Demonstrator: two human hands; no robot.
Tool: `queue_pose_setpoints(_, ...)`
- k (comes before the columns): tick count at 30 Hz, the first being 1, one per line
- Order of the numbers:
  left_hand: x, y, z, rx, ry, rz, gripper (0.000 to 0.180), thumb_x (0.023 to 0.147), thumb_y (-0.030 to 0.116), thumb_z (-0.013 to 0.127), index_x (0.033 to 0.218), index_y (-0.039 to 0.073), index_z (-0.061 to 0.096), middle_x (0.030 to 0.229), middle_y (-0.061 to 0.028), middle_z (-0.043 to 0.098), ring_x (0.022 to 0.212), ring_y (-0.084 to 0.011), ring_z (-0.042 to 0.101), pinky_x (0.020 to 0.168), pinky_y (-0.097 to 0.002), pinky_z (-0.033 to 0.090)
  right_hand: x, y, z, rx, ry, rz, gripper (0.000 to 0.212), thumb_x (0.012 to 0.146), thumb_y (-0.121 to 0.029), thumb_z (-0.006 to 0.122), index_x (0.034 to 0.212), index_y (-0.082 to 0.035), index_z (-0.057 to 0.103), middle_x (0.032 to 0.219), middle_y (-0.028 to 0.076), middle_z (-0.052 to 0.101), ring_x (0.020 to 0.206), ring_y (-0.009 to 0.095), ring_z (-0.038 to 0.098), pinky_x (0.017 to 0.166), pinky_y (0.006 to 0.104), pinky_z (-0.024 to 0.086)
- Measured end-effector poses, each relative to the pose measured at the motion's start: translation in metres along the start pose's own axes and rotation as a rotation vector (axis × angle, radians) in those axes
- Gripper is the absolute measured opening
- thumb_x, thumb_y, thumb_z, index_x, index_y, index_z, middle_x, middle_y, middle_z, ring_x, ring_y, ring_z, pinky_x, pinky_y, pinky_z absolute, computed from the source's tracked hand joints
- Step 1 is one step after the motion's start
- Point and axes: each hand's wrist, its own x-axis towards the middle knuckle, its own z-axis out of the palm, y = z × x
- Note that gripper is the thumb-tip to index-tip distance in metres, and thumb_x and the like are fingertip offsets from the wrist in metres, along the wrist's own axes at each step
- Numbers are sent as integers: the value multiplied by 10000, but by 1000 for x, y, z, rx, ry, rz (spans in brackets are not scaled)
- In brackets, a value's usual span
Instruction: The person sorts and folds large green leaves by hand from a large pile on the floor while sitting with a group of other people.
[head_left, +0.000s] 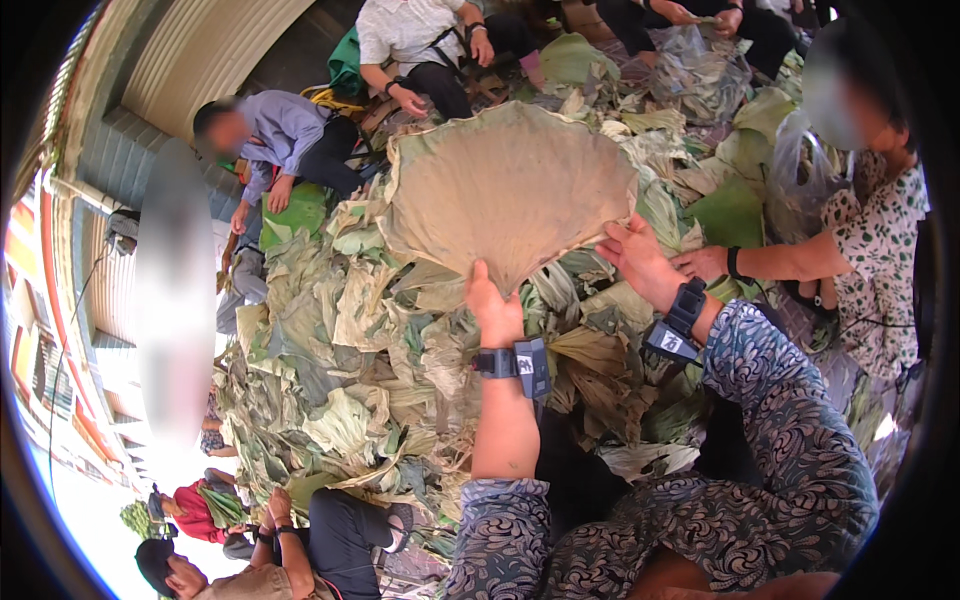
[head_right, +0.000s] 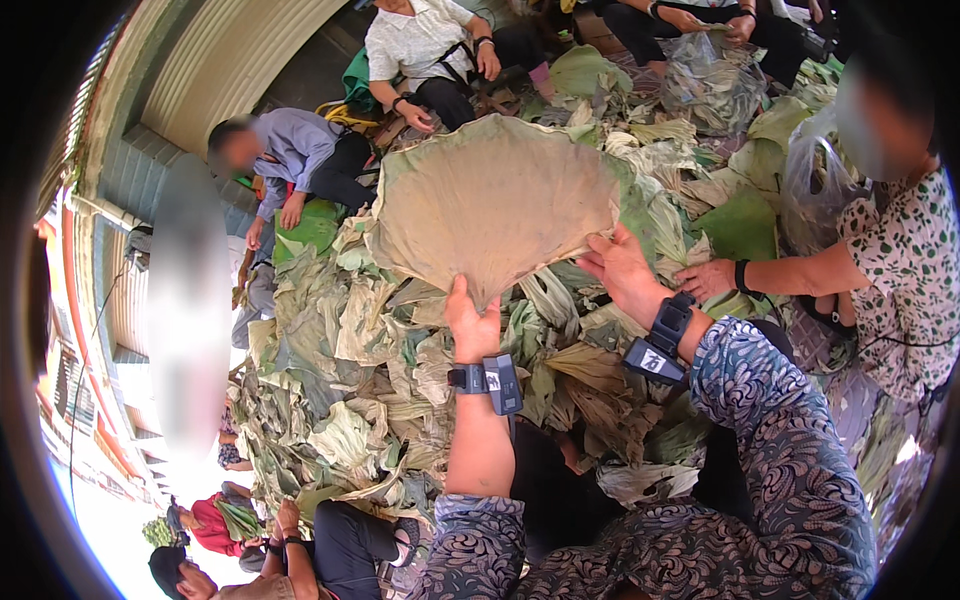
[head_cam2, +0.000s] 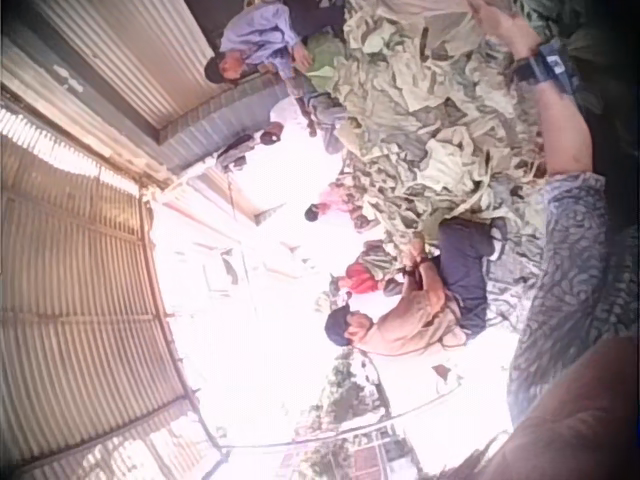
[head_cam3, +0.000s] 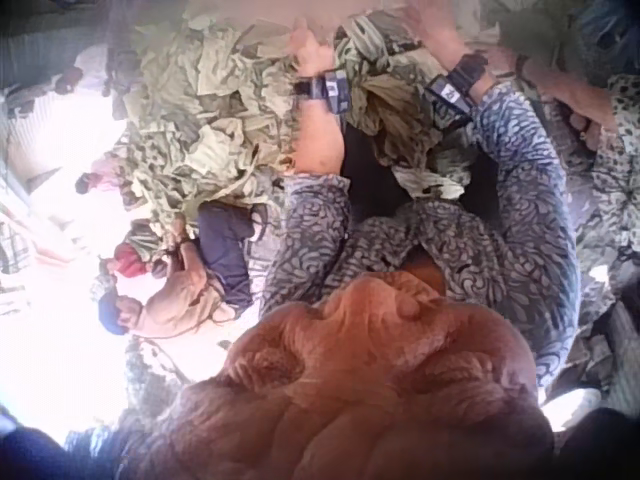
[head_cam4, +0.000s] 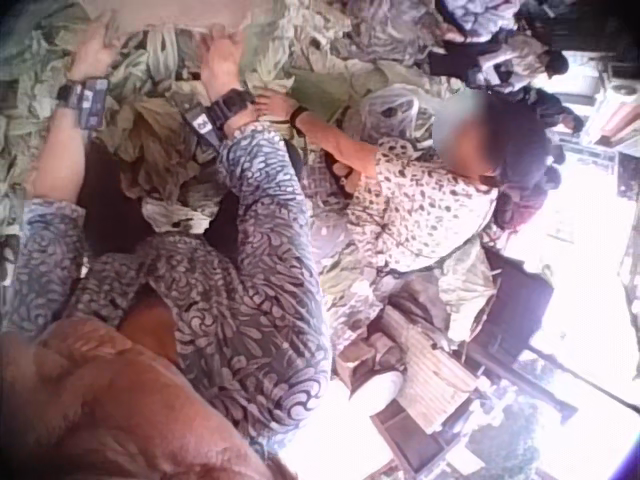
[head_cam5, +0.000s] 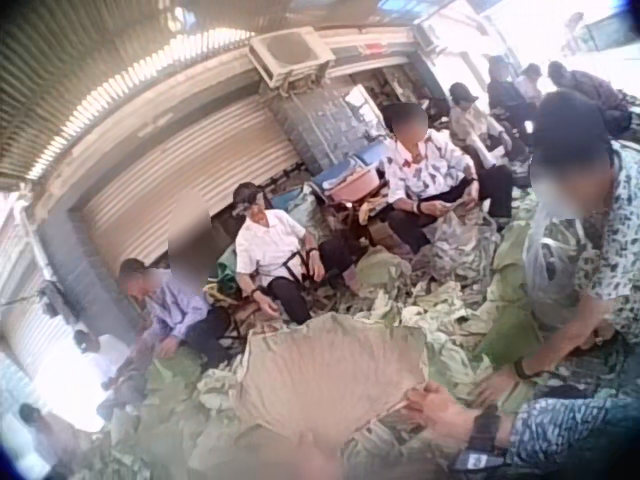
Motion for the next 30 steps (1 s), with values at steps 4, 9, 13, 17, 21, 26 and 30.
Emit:
queue_pose_setpoints(4,-6,11,5,-262,-30,-83,333,867,239,450,1118,20,432,1074,-107,517,949,-260,528,803,-428,432,10,-9,-2,125,-30,-3,86,841,-175,509,922,-150,493,888,-22,567,780,136,549,740,327,428)
queue_pose_setpoints(9,8,-11,15,-356,-67,-25,312,876,217,455,1089,-12,451,1065,-101,520,936,-225,527,787,-362,456,16,-28,-20,75,9,-31,83,830,-215,540,894,-188,493,908,-34,573,787,123,544,725,303,424)
queue_pose_setpoints(13,8,-8,20,-393,-65,11,297,880,221,445,1073,-3,466,1034,-82,540,905,-197,542,775,-338,459,25,-28,-35,96,-23,-44,128,827,-177,543,933,-172,472,903,-25,557,803,117,523,726,289,426)
queue_pose_setpoints(17,26,-21,-11,-159,-68,97,278,880,225,442,1061,17,477,979,-65,563,845,-181,554,718,-314,463,22,-14,-33,102,-75,-40,188,820,-127,541,982,-159,451,882,-15,535,805,126,510,736,295,431)
queue_pose_setpoints(21,3,8,1,-290,-70,-85,254,873,210,444,1041,23,481,927,-53,572,804,-158,547,722,-283,443,33,-27,-49,78,-246,-60,218,802,-78,535,987,-158,454,894,-15,527,796,134,506,742,294,425)
queue_pose_setpoints(26,13,1,-12,-252,32,12,238,867,208,449,995,16,507,933,-50,571,818,-160,546,733,-292,436,30,-23,-47,-5,-259,131,170,825,-122,479,991,-148,456,896,-25,528,806,124,501,738,304,425)
queue_pose_setpoints(30,4,6,-4,75,-37,125,243,851,207,463,937,-12,525,895,-123,588,803,-235,564,703,-337,434,32,-32,-48,-43,-162,49,193,844,-150,444,1037,-145,453,960,-15,524,862,139,503,757,305,417)
